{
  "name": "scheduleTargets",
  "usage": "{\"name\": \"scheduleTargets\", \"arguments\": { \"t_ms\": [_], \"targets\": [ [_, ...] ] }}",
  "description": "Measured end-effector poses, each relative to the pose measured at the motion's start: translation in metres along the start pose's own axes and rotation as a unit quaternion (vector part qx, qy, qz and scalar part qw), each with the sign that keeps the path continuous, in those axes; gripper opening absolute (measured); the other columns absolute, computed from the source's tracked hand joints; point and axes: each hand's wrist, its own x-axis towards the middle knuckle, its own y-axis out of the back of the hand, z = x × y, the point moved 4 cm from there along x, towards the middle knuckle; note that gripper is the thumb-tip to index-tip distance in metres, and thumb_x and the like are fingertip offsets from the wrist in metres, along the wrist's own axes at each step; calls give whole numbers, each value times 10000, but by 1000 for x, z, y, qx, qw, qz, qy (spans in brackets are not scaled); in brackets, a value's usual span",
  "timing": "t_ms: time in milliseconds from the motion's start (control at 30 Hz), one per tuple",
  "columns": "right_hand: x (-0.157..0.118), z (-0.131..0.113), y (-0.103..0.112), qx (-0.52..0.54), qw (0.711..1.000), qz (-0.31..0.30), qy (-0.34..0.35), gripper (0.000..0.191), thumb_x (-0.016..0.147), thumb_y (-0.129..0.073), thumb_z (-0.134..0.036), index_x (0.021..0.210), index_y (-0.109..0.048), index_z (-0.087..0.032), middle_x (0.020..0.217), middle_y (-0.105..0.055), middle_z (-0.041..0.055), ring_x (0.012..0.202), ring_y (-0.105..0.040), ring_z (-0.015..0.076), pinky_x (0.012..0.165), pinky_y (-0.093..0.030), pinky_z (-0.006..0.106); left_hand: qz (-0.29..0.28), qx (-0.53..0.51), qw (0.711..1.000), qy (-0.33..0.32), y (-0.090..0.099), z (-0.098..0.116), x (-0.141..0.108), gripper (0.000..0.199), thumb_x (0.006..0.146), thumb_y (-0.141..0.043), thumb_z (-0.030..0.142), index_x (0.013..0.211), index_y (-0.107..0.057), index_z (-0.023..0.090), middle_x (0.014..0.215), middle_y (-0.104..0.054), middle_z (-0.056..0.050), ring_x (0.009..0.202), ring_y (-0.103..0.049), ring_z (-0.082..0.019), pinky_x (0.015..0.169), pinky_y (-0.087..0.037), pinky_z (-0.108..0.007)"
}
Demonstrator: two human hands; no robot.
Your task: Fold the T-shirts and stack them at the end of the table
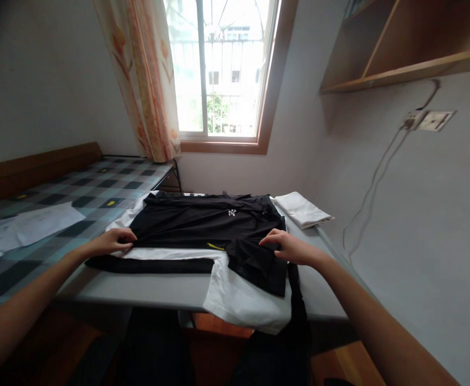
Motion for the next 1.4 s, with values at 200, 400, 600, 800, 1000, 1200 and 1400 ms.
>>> {"name": "scheduleTargets", "arguments": {
  "t_ms": [200,400,600,800,1000,1200,1400],
  "targets": [
    [0,11,-26,-50,999,8,16,206,774,-642,-276,923,-784,-283,1198,-605,85,1140,-525,286,1020,-365,471,10,-14,1000,0,-2,-7,5,319,676,-604,472,781,-695,185,781,-699,-52,760,-626,-203,733,-495,-299],
    [-11,0,-11,152,985,-79,23,359,829,-614,-495,924,-780,-191,886,-679,73,824,-610,184,768,-477,315,10,-60,998,-3,21,-20,-2,297,691,-641,457,778,-712,183,816,-674,-46,782,-603,-188,738,-478,-281],
    [-24,-2,-2,205,964,-172,-1,397,769,-684,-514,875,-785,-144,855,-688,82,799,-609,176,725,-479,290,-78,-73,992,60,29,-28,-18,243,614,-707,428,701,-739,204,725,-659,-18,727,-578,-168,696,-448,-250],
    [-24,7,-30,233,927,-291,-30,396,707,-741,-494,854,-786,-129,780,-717,76,717,-637,170,674,-502,279,-256,-131,956,60,13,-18,-34,230,584,-764,347,767,-765,208,685,-658,-1,656,-565,-142,591,-404,-201],
    [-12,5,-8,288,934,-207,-46,582,728,-714,-512,1196,-679,-167,1021,-722,110,931,-662,216,816,-522,334,-125,-160,973,106,27,-21,-21,572,652,-699,541,1116,-695,207,767,-701,-27,705,-636,-192,636,-488,-258],
    [38,50,8,160,978,25,-132,478,731,-667,-502,1048,-730,-150,1003,-724,125,922,-664,244,834,-522,353,100,-43,992,69,32,-27,36,542,661,-591,649,910,-741,192,977,-731,-85,925,-659,-264,795,-516,-310],
    [96,75,12,47,982,112,-142,242,776,-597,-284,910,-756,-161,969,-745,95,892,-680,223,820,-516,301,150,147,977,35,21,-18,95,364,803,-520,381,1037,-717,185,1137,-669,-99,1053,-617,-246,933,-469,-324]
  ]
}}
